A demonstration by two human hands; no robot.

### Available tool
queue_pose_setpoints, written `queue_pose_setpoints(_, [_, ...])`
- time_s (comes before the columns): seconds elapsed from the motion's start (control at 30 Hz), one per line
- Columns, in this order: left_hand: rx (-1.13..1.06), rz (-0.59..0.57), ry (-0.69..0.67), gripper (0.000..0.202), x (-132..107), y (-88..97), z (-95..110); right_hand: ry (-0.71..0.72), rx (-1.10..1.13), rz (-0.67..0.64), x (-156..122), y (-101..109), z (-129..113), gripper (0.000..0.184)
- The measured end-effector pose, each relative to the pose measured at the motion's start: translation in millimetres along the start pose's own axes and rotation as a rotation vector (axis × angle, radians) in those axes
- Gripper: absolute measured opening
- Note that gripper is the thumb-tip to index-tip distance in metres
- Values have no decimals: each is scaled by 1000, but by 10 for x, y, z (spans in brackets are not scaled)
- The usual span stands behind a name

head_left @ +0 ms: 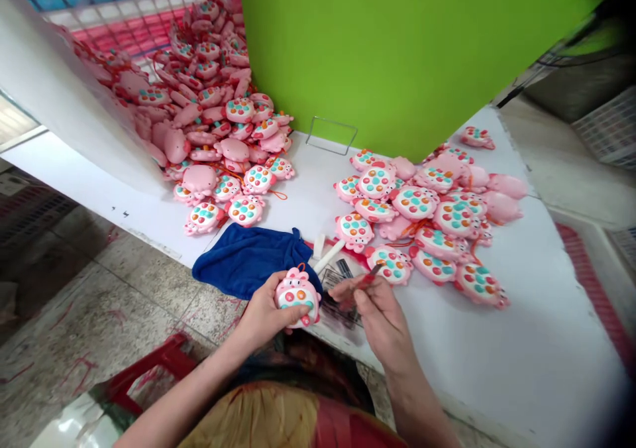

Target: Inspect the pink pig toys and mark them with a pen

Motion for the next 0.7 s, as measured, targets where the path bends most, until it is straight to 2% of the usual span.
queue_pose_setpoints(0.2, [-6,-10,-62,73,-3,38,-93,-75,-216,-92,173,-122,-82,31])
queue_pose_setpoints(0.4, [49,8,-72,73,-15,61,-123,-144,-266,-97,192,-182,-79,31])
queue_pose_setpoints(0.53, [21,-22,-71,74,-16,74,-120,-43,-418,-76,209,-208,-103,33])
queue_pose_setpoints(0.7, [48,3,-113,72,-3,92,-144,29,-544,-110,213,-269,-90,23])
Point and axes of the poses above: each hand's wrist, its own x-axis towards the middle knuckle, its own y-axis out of the back of the hand, z = x × y, the point moved 1 cm from there along x, towards the middle knuckle, and after that the axes turned 4 degrees about -x, right-handed, at the moved point
